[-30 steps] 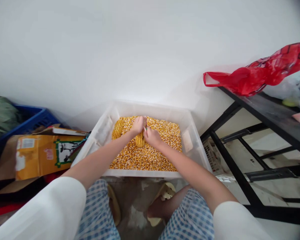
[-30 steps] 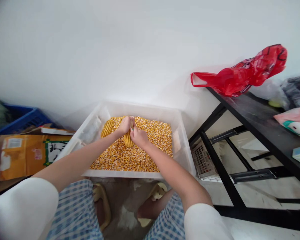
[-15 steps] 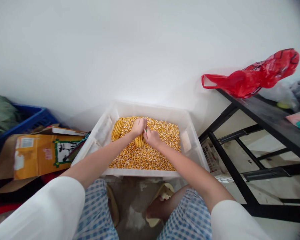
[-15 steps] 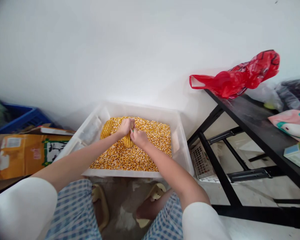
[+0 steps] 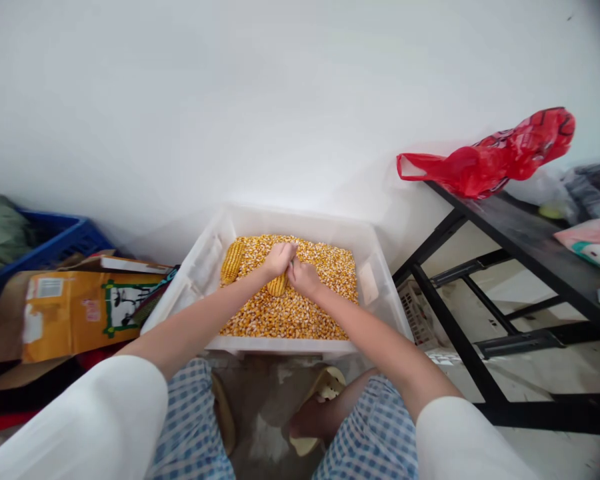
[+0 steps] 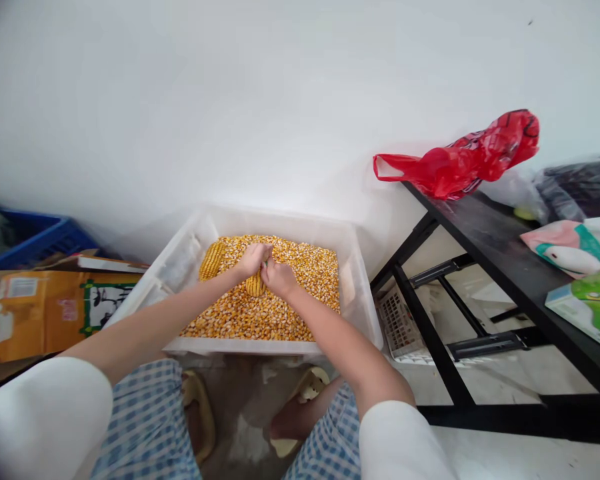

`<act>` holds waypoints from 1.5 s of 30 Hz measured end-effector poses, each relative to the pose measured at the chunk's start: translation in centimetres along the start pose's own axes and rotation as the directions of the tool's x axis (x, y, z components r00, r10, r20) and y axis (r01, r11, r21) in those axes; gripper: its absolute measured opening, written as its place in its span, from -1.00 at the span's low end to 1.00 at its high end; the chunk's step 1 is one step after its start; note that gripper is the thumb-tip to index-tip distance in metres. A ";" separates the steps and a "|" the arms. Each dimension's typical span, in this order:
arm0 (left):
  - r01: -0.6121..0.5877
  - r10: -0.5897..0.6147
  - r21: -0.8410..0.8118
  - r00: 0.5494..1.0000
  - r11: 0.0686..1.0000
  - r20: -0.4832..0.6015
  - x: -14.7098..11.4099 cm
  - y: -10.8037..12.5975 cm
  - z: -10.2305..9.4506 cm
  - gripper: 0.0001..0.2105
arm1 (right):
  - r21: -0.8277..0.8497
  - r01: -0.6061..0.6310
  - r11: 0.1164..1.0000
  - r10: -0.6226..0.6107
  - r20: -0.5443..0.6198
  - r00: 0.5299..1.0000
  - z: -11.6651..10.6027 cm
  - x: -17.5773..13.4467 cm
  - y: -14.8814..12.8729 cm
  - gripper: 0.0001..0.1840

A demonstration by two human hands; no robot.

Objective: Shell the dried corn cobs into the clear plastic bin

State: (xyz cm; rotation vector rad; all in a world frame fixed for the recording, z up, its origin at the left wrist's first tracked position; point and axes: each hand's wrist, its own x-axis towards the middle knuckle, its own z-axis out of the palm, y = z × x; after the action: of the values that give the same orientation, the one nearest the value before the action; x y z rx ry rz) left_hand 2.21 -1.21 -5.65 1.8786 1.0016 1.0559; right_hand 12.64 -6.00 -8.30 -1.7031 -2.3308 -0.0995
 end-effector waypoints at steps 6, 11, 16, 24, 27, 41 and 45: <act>0.099 -0.099 -0.018 0.994 0.995 -0.043 0.7 0.0 -0.3 -0.69 | 0.008 0.012 1.000 -0.012 -0.019 1.000 -0.7 0.4 0.2 -0.57; 0.086 -0.086 0.007 0.996 0.996 -0.039 1.6 -0.8 -1.2 -0.64 | 0.016 0.021 1.000 -0.021 -0.009 1.000 -1.2 0.7 0.0 -0.58; 0.022 -0.022 0.038 1.000 0.999 0.004 2.3 -1.6 -1.5 -0.62 | 0.019 0.028 0.999 -0.027 -0.030 0.999 -1.3 0.9 0.2 -0.58; 0.150 -0.154 -0.152 0.988 0.977 -0.013 3.1 -3.0 -2.7 -0.57 | 0.080 0.005 0.997 -0.001 -0.056 0.998 -1.2 1.1 0.0 -0.53; 0.215 -0.218 -0.268 0.976 0.939 0.019 3.0 -3.0 -3.0 -0.58 | 0.076 0.025 0.997 -0.023 -0.034 0.999 -0.8 1.0 -0.1 -0.56; 0.310 -0.331 -0.129 0.924 0.942 -0.192 2.7 -3.8 -4.2 -0.64 | 0.251 0.038 0.967 -0.038 -0.007 0.999 -1.8 2.0 0.2 -0.56; 0.421 -0.491 -0.322 0.853 0.848 -0.178 2.6 -5.4 -4.7 -0.74 | 0.388 0.037 0.921 -0.149 0.263 0.953 -2.8 2.4 2.0 -0.59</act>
State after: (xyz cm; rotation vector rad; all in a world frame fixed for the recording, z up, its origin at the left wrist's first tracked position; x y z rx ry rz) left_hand -2.48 4.39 -7.70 1.2098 1.3022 1.0875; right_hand 14.26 -3.71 -5.18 -1.4893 -2.4259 0.5861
